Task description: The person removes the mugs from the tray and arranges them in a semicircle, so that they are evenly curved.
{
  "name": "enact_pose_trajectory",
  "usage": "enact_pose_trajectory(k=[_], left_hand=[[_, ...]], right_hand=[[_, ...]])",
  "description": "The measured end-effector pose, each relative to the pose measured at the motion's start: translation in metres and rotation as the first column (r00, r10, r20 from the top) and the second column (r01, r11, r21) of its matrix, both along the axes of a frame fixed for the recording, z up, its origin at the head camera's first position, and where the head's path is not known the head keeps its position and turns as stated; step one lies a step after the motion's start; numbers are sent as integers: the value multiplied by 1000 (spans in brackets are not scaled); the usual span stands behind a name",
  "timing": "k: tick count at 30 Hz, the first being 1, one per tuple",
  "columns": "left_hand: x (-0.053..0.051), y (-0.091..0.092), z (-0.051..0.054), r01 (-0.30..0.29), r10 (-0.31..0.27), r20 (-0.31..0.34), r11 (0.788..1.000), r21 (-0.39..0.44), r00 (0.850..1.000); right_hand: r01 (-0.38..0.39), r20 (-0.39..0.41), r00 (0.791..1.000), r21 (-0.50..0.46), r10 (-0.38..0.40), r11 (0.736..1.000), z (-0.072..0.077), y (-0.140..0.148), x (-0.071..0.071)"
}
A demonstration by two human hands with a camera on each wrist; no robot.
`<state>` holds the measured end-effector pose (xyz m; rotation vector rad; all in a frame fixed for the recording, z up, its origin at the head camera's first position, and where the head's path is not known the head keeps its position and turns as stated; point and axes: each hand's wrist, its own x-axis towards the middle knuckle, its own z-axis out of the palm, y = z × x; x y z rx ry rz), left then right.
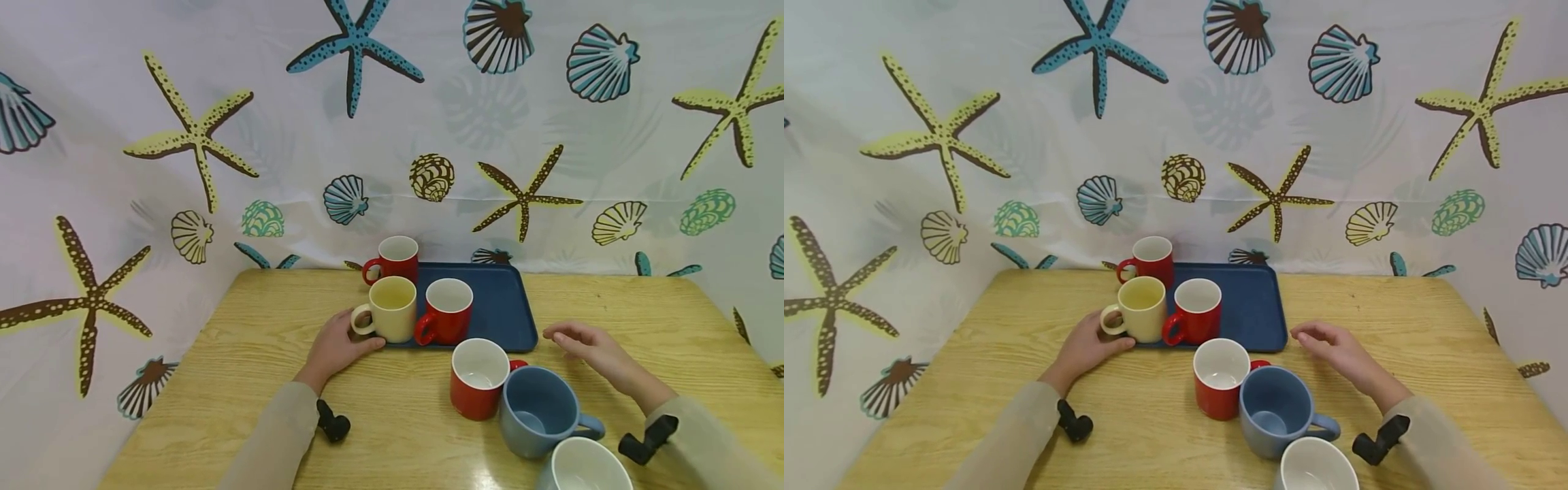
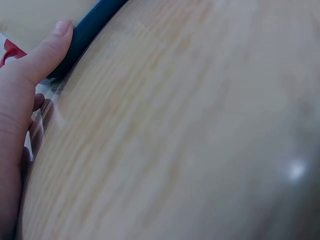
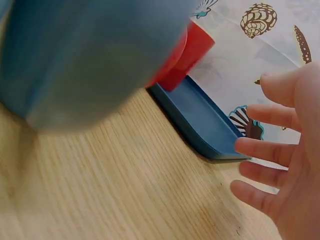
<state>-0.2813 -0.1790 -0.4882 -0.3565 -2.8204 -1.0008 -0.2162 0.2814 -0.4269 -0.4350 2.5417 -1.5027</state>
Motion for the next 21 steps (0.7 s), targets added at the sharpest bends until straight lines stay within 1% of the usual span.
enact_pose_trajectory(k=[3, 5, 8, 11, 17, 19, 21], left_hand=[[0, 0, 0, -2, 2, 6, 1000, -1, 1000], [1, 0, -1, -5, 5, 9, 1000, -1, 1000], [1, 0, 0, -10, 10, 13, 1000, -1, 1000], [2, 0, 0, -5, 5, 16, 1000, 5, 1000], [2, 0, 2, 0, 0, 9, 1000, 20, 1000], [2, 0, 2, 5, -5, 2, 999, 33, 1000], [2, 1, 2, 17, -17, -7, 999, 42, 1000]], right_hand=[[33, -64, 998, 84, -28, 996, -1, 0, -4], [53, -110, 993, 150, -37, 987, -3, 0, -8], [67, -187, 982, 264, -17, 962, -9, 1, -16], [78, -251, 968, 350, 14, 934, -16, 3, -24], [90, -316, 947, 438, 59, 895, -25, 3, -32], [86, -321, 944, 462, 76, 883, -27, 1, -34], [78, -320, 943, 470, 87, 879, -30, -2, -35]])
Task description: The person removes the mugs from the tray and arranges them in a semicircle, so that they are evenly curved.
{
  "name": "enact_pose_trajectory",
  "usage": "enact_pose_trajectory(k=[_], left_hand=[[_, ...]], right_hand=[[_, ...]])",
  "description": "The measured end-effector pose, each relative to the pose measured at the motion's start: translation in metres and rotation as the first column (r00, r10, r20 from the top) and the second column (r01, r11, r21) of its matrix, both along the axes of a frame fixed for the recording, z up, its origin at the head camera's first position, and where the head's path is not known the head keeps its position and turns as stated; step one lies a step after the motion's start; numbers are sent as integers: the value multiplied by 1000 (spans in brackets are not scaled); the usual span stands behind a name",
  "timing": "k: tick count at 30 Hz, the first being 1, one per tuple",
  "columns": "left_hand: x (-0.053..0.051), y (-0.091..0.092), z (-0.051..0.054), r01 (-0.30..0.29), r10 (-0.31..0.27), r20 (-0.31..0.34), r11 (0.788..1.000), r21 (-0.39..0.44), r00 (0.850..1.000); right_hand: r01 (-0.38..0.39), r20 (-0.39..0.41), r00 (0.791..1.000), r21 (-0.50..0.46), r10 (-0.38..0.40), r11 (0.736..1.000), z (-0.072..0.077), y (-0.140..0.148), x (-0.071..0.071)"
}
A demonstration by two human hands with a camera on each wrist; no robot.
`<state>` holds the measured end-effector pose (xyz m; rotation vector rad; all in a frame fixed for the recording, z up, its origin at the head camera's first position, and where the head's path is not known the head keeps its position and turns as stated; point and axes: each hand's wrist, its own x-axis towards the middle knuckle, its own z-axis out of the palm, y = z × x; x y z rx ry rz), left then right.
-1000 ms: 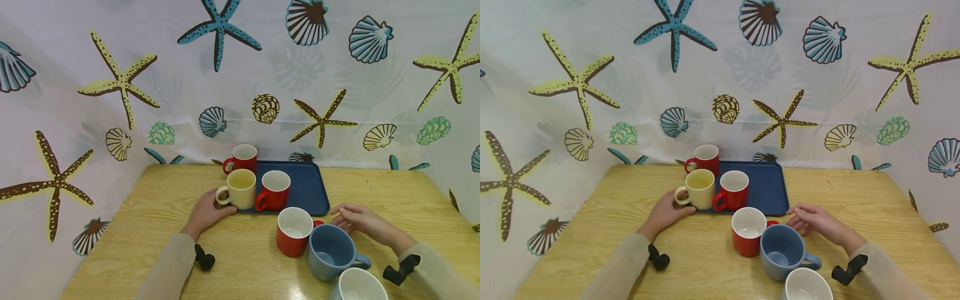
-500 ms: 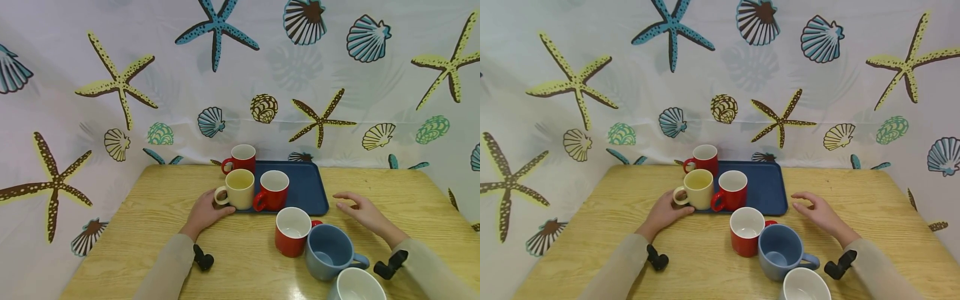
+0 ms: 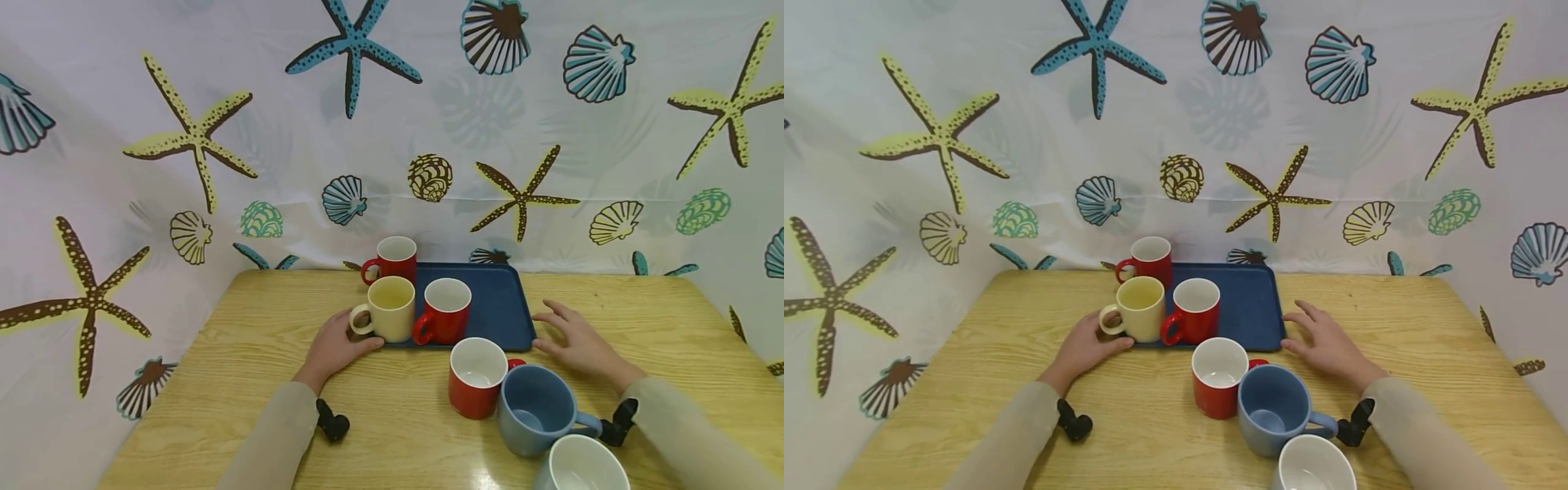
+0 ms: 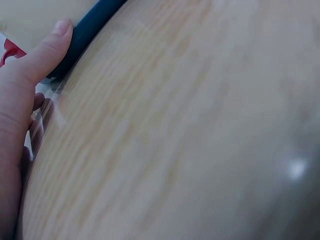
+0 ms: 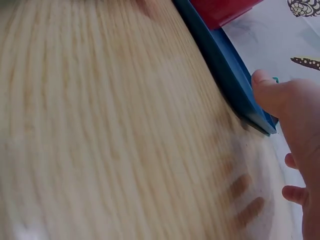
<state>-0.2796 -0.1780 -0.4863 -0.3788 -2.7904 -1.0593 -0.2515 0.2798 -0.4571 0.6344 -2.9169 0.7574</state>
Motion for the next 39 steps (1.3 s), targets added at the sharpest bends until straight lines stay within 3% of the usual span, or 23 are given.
enact_pose_trajectory(k=[9, 27, 39], left_hand=[[-3, 3, -2, 20, -21, -13, 1000, -15, 1000], [-2, 0, 3, 10, -10, -18, 1000, -3, 1000], [4, -2, 5, 48, -44, -26, 986, 162, 999]], right_hand=[[-49, 21, 999, 40, 48, 998, -12, -5, -1], [0, -60, 998, 76, 5, 997, -18, -14, -3], [27, -93, 995, 91, -19, 995, -23, -17, -5]])
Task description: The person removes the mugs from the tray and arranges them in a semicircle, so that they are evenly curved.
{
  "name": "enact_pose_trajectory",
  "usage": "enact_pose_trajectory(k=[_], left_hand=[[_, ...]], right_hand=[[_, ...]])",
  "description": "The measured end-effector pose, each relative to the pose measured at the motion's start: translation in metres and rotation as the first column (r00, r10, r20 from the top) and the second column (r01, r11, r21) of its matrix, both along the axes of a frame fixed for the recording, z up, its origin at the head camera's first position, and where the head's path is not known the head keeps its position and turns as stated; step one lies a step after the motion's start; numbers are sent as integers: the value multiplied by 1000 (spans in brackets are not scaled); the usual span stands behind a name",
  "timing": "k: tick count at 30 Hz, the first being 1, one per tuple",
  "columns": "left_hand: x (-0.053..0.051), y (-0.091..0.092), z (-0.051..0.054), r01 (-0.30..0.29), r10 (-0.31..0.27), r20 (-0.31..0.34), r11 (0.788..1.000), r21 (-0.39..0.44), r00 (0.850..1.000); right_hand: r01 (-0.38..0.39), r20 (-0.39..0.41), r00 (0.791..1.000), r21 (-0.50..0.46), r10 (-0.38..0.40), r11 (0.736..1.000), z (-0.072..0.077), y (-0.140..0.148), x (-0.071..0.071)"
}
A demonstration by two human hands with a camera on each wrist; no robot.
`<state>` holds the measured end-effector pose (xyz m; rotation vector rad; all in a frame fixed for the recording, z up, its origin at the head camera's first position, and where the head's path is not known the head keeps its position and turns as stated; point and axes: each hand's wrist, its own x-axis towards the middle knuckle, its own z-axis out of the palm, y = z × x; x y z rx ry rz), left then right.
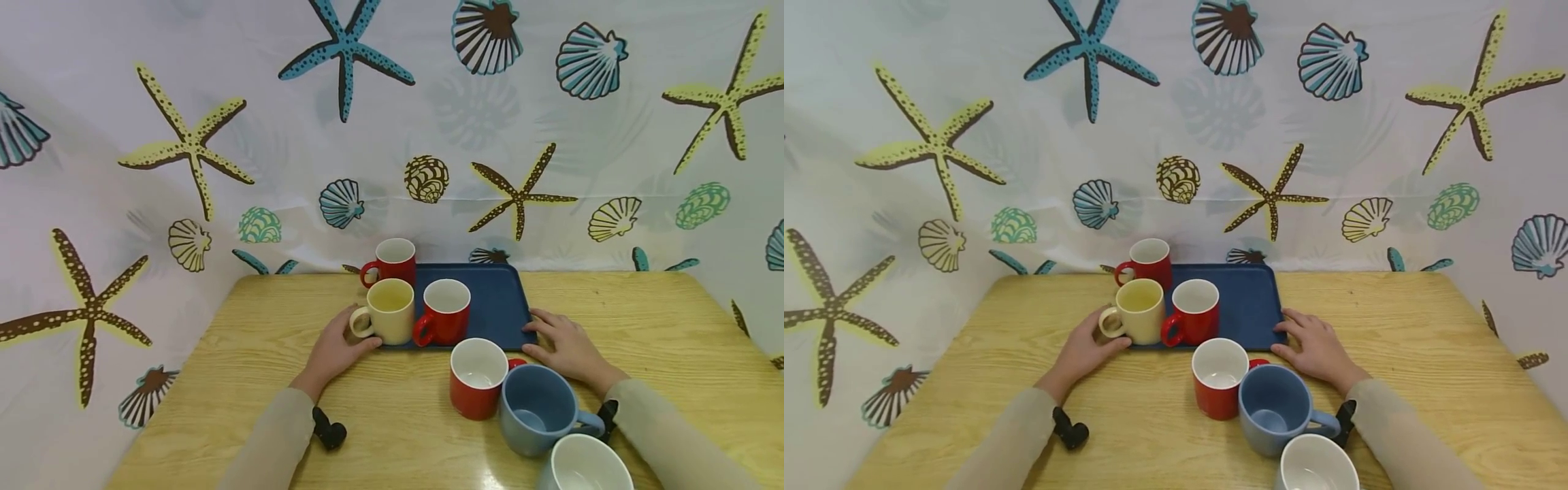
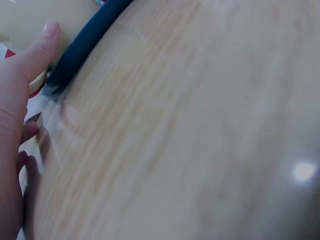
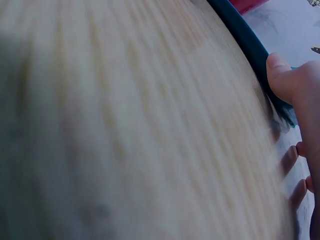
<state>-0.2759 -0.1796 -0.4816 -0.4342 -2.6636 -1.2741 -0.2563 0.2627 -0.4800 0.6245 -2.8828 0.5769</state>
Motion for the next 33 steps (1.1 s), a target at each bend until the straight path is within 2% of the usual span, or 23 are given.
enact_pose_trajectory(k=[4, 8, 14, 16, 18, 22, 24, 30, 33], left_hand=[[2, 5, 6, 6, -8, 34, 997, 72, 999], [5, 6, 19, -39, 24, 107, 989, 142, 994], [10, 7, 37, -92, 42, 210, 969, 231, 977], [10, 7, 41, -116, 51, 260, 964, 239, 964], [10, 7, 45, -135, 54, 323, 963, 233, 945], [8, 6, 54, -161, 41, 465, 962, 220, 884], [8, 5, 58, -169, 30, 514, 959, 226, 857], [8, 3, 63, -201, -14, 623, 940, 274, 782], [8, 3, 65, -220, -17, 659, 936, 275, 752]], right_hand=[[6, 7, 1000, 9, -6, 1000, -1, 3, -1], [8, 5, 1000, 9, -8, 1000, 1, 2, -1], [5, -13, 1000, 23, -5, 1000, 2, 1, 1], [5, -12, 1000, 27, -4, 1000, 2, 0, 1], [4, -7, 1000, 29, -4, 1000, 1, 0, 1], [2, -9, 1000, 32, -2, 999, 2, -1, 1], [2, -13, 1000, 30, -1, 1000, 2, -1, 1], [5, -13, 1000, 24, -4, 1000, 2, 0, 1], [9, -10, 1000, 22, -9, 1000, 1, 0, 1]])
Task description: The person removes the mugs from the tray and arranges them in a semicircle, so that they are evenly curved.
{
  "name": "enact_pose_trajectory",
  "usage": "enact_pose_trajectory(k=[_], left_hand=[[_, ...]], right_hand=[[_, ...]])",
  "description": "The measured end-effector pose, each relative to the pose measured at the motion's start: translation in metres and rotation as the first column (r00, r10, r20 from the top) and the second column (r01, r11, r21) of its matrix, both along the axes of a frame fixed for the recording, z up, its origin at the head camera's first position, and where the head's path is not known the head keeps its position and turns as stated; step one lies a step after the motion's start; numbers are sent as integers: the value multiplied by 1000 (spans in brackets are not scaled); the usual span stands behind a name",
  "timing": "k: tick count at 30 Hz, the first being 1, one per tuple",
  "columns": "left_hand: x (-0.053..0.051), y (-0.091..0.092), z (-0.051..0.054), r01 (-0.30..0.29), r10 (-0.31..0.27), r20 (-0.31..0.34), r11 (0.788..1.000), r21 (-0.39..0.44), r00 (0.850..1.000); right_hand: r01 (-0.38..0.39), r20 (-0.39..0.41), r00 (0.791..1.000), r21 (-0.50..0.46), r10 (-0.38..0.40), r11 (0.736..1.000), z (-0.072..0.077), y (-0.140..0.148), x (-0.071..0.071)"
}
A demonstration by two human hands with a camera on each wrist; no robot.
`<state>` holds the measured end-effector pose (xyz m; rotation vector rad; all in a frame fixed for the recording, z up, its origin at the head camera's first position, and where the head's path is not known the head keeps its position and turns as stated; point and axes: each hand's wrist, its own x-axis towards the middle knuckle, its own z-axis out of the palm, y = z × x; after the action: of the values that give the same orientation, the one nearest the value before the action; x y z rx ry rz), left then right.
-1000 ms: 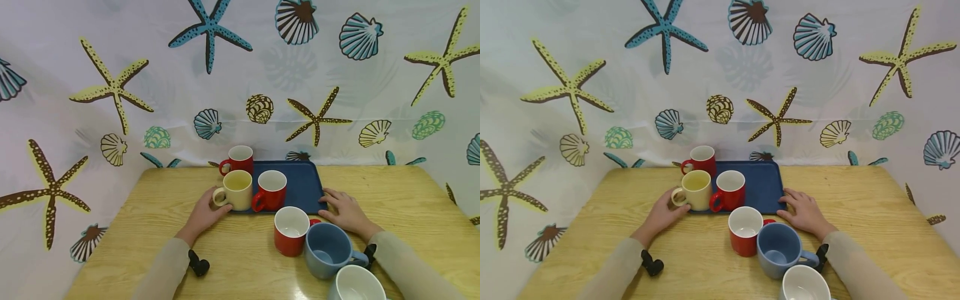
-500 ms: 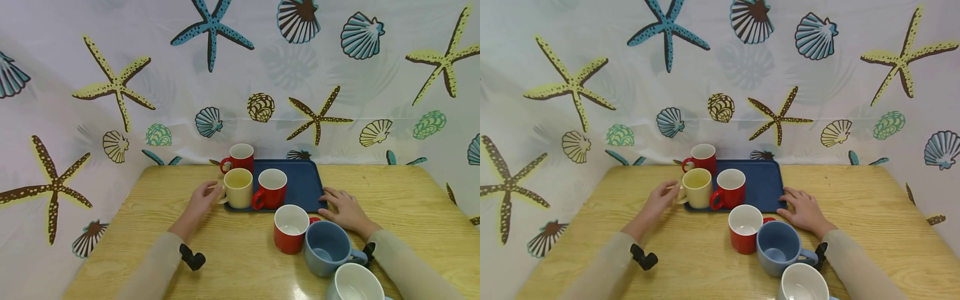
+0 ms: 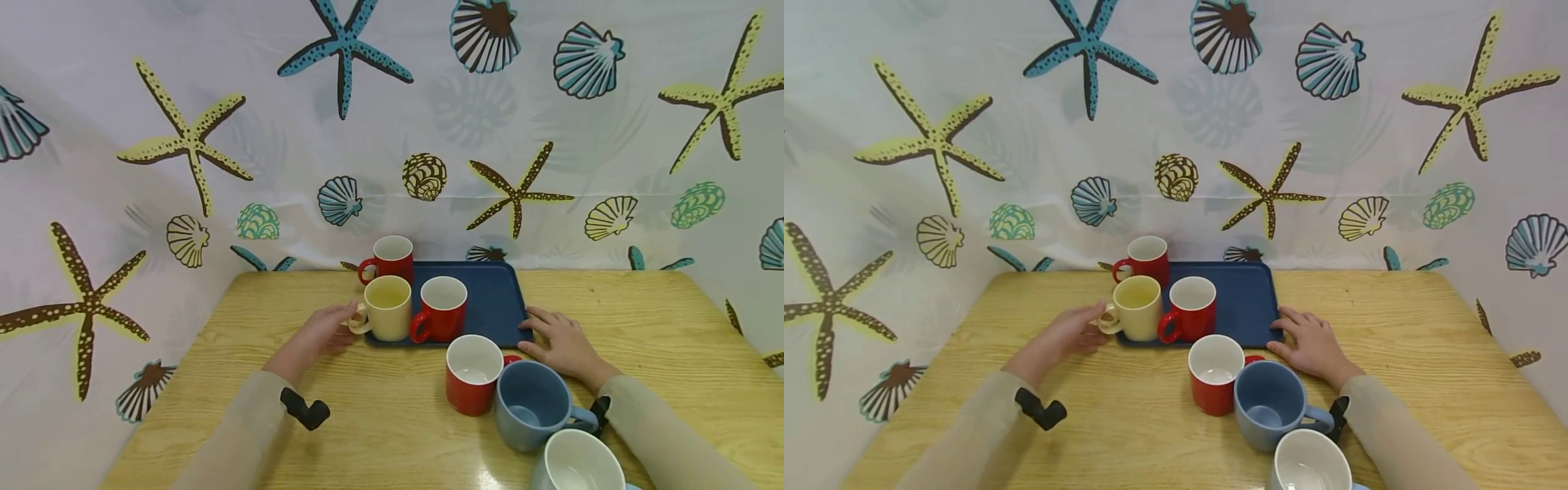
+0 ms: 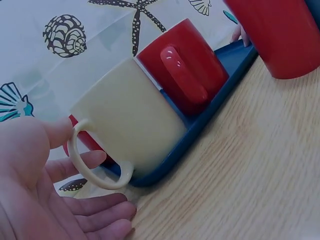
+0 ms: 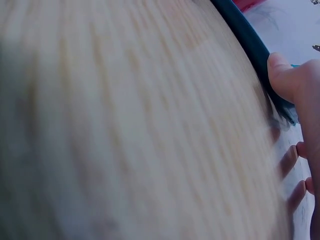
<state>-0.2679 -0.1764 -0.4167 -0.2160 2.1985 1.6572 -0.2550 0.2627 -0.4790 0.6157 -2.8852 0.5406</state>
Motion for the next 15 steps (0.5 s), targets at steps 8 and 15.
enact_pose_trajectory(k=[8, 15], left_hand=[[-1, 4, 3, -9, 6, 61, 999, 54, 998], [-4, 3, 8, 34, -41, 102, 997, 70, 994]], right_hand=[[3, 12, 1000, -2, -3, 1000, -2, 2, 1], [2, 14, 1000, -5, -1, 1000, -2, 1, -1]])
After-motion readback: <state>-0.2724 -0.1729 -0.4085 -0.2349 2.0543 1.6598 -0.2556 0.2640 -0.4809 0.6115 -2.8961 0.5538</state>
